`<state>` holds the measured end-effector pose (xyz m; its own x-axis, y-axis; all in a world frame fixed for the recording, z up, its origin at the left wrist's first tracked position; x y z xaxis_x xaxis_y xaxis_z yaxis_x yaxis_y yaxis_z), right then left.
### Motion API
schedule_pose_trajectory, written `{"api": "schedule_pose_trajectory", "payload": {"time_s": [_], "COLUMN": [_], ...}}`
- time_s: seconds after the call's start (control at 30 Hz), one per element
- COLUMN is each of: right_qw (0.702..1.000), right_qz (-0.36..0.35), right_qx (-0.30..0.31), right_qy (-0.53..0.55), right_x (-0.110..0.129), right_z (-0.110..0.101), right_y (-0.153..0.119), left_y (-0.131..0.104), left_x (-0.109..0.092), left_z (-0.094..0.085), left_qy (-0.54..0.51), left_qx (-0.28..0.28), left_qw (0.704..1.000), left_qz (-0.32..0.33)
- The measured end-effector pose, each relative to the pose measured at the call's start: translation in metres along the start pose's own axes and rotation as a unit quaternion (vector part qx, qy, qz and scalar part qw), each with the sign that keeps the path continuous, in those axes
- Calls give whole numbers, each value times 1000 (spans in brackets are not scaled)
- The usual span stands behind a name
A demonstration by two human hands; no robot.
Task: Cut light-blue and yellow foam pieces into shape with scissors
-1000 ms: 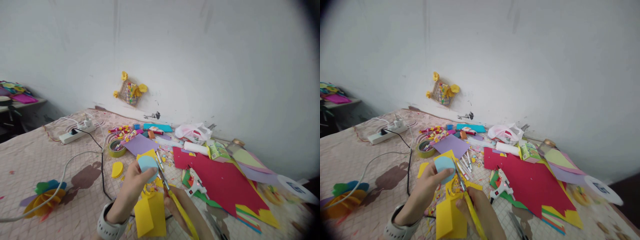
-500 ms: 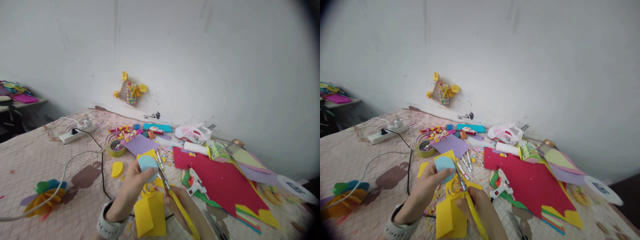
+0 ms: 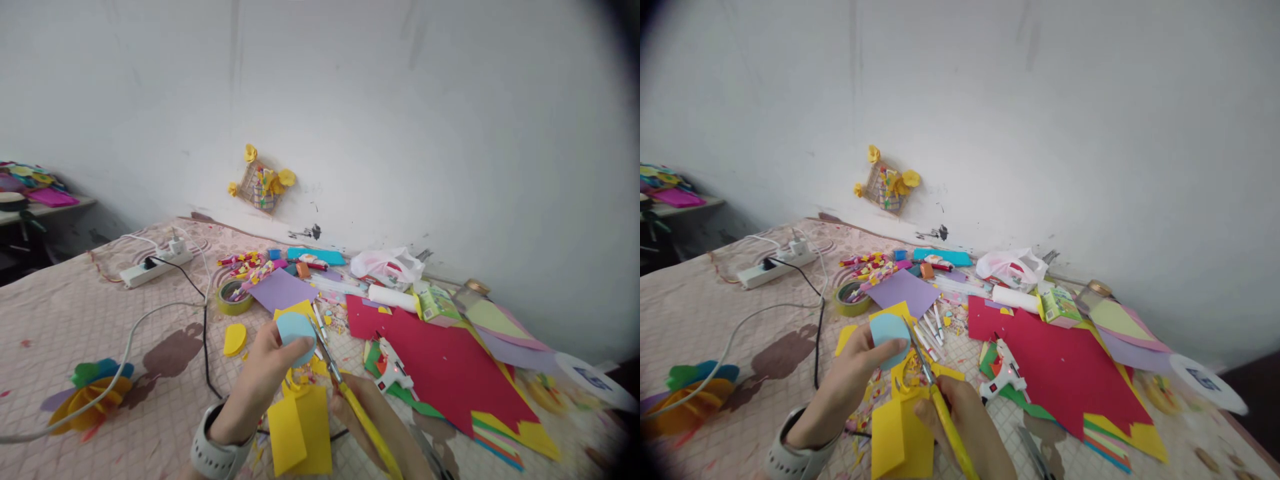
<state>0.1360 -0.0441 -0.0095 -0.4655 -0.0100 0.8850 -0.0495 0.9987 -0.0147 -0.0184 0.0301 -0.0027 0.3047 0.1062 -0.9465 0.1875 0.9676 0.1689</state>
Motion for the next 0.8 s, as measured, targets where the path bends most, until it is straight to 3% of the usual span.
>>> {"api": "schedule_pose_trajectory", "payload": {"time_s": [0.8], "right_qw": [998], "right_qz": [19], "right_qx": [18], "right_qy": [-50], "right_x": [-4], "right_z": [-3], "right_y": [-3], "left_y": [3], "left_x": [-5], "left_z": [-9], "left_qy": [3], "left_qx": [44], "left_qw": [999], "left_qz": [-23]}}
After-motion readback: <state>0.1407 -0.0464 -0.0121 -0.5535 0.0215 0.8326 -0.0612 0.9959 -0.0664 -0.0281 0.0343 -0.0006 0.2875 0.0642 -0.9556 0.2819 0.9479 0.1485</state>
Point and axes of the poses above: each hand's wrist, its own y-axis towards the middle knuckle, its own z-axis out of the palm, x = y × z, the point moved 1 cm from there along y, towards the middle knuckle, and after that the axes turned 9 degrees about z, right-handed, at the moved point
